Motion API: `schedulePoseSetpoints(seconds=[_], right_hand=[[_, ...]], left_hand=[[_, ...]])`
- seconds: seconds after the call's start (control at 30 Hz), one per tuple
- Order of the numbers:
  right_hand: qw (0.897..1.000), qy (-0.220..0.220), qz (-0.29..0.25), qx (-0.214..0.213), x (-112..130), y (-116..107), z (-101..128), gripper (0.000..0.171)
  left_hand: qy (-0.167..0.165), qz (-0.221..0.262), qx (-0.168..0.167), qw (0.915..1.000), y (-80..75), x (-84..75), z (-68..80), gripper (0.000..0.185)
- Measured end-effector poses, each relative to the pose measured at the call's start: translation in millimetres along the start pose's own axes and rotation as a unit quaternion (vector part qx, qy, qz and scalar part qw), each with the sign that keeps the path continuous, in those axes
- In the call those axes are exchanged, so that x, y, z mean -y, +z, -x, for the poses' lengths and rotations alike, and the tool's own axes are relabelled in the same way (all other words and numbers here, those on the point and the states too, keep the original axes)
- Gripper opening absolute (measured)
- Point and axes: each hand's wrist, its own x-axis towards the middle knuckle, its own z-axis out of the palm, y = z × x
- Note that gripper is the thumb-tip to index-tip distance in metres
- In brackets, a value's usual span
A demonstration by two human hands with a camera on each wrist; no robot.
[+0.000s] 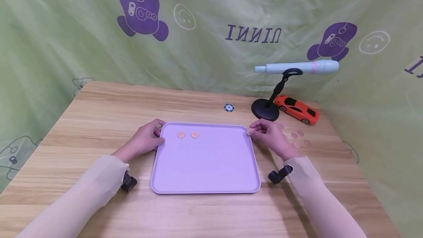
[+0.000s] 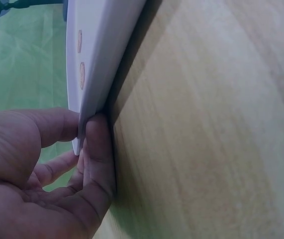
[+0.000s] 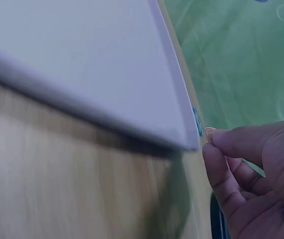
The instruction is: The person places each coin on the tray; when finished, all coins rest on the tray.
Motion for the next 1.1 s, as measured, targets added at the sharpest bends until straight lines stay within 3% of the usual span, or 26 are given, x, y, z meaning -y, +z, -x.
schedulePoseSetpoints(seconds=[0.43,0.8,1.1], right_hand=[[0.996,-0.041,-0.046,0.061,36.0,50.8,-19.1,0.019],[0.992,-0.086,-0.029,0.088,61.4,89.1,-26.7,0.013],[0.993,-0.073,0.006,0.09,73.9,101.7,-29.0,0.01]], left_hand=[[0.009,-0.007,-0.007,0.9999,1.4,1.3,-1.9,0.055],[0.013,-0.015,-0.01,0.9998,2.6,2.8,-1.9,0.055],[0.013,-0.016,-0.014,0.9997,1.5,4.3,-1.5,0.056]])
